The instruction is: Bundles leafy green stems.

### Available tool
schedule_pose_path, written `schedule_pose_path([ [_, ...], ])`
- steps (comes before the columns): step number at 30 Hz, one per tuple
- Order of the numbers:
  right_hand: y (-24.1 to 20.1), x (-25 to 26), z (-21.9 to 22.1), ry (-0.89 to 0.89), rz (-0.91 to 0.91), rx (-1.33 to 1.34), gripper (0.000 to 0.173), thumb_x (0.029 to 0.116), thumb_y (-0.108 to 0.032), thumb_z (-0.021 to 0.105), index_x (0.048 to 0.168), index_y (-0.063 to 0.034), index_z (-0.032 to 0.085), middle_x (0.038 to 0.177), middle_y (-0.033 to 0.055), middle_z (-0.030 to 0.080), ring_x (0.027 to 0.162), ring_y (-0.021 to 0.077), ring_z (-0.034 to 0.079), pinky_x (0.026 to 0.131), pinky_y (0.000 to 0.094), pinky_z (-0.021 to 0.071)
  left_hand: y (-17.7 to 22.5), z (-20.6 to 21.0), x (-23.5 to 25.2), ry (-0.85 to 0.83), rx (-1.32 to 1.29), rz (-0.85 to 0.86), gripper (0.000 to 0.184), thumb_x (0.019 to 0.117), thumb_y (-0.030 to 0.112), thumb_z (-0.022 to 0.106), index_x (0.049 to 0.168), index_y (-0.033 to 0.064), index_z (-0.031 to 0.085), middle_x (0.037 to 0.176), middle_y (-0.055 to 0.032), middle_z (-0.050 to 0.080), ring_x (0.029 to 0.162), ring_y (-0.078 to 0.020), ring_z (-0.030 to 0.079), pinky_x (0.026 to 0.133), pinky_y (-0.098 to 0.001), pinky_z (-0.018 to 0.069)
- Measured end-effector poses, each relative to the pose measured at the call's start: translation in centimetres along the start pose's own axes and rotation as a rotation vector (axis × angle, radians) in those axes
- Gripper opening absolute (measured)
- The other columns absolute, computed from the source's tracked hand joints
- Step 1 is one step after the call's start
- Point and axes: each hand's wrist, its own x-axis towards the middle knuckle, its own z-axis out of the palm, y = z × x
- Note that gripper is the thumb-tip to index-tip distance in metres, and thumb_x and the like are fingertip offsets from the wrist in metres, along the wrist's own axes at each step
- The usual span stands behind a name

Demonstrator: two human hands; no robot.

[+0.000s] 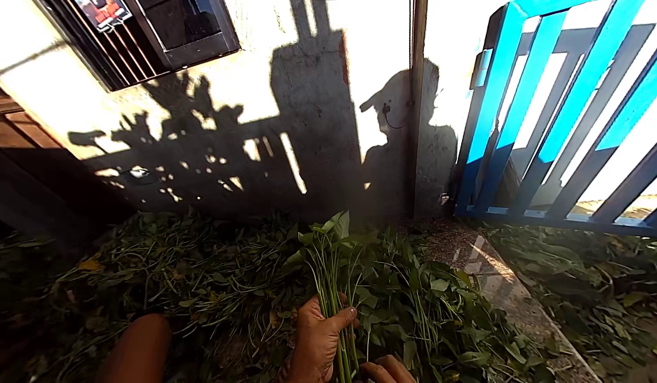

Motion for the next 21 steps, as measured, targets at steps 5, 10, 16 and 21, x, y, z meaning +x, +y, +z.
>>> schedule_pose_path([
  [5,-1.6,4.4,-2.2,0.342,-0.149,-0.159,0.028,0.0981,-0.017,0.062,0.122,-0.009,0.075,0.125,0.0163,0.067,0.114,0.028,0.066,0.093,0.0393,0.0579,-0.1,0.0,-0.4,-0.145,0.06,0.051,0.027,0.0799,-0.01,0.079,0.104,-0.0084,0.067,0.087,-0.0209,0.072,0.073,-0.0278,0.072,0.067,-0.0408,0.0641],
  [10,0.0,8.7,-3.4,0.428,-0.404,-0.452,0.021,0.0972,-0.028,0.058,0.099,-0.022,0.078,0.12,0.0015,0.073,0.122,0.0275,0.064,0.101,0.049,0.0527,0.0,-0.5,-0.5,-0.252,0.126,0.097,0.028,0.078,-0.008,0.081,0.103,-0.0067,0.069,0.09,-0.0183,0.074,0.08,-0.0252,0.074,0.075,-0.0395,0.0637],
  [16,0.4,9.6,-5.3,0.234,-0.553,-0.537,0.012,0.0958,-0.03,0.061,0.091,-0.026,0.072,0.108,-0.0068,0.072,0.119,0.0194,0.064,0.107,0.0523,0.045,0.2,-0.7,-0.4,-0.286,0.114,0.088,0.025,0.0816,-0.008,0.079,0.104,-0.0081,0.068,0.092,-0.0205,0.074,0.08,-0.0295,0.074,0.074,-0.0433,0.065],
  [21,0.9,9.0,-3.6,0.233,-0.32,-0.26,0.023,0.0936,-0.033,0.057,0.083,-0.0158,0.068,0.098,0.0032,0.067,0.101,0.0212,0.064,0.09,0.0456,0.0503,0.4,-0.6,-0.5,-0.347,0.256,0.117,0.023,0.0818,-0.006,0.078,0.103,-0.0035,0.07,0.091,-0.0138,0.075,0.082,-0.0219,0.074,0.076,-0.0364,0.0635],
])
